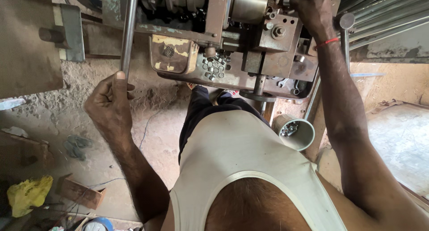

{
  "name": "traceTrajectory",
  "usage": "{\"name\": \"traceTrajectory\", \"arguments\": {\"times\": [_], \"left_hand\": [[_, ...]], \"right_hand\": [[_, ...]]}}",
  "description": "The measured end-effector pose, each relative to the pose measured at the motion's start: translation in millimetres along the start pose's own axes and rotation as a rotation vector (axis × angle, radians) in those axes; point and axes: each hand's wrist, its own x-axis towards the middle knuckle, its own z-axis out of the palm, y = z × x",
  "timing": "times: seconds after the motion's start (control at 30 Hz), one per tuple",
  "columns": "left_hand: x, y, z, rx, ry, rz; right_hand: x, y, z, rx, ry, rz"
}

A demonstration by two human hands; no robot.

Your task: The person operates a manual metal press machine to shape small cylindrical metal pieces. They repeatedly insert a metal piece into the press, pull a lever to activate the press, and then remove the finished piece. The person also briefly uses a red-handled tool to adjust a component within the machine before resuming the pressing cycle.

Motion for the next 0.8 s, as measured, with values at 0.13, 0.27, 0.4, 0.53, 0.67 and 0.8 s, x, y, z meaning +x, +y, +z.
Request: {"name": "traceTrajectory", "arguments": {"times": [0.13,0.27,0.4,0.53,0.67,0.8], "left_hand": [[1.7,-1.4,0.4,-0.013,0.003,-0.011],[2.4,-0.6,0.6,-0.037,0.001,0.023],[0.5,0.2,0.6,-0.015,0.011,0.024],[0.4,-0.3,0.7,-0.024,0.013,0.038],[-0.4,-1.9,1.9,-0.113,0.015,0.046],[-2.1,-0.1,2.8,-0.118,0.015,0.051]], "right_hand": [[4.0,33.3,8.5,-0.492,0.127,0.069],[9.8,55.5,14.8,-0.599,0.165,-0.035],[15.2,46.9,20.6,-0.403,0.126,0.051],[13.7,13.8,14.1,0.032,0.101,0.275],[2.5,-12.8,1.9,0.043,0.172,0.214],[-21.0,-13.4,-12.6,-0.03,0.357,0.238]]}}
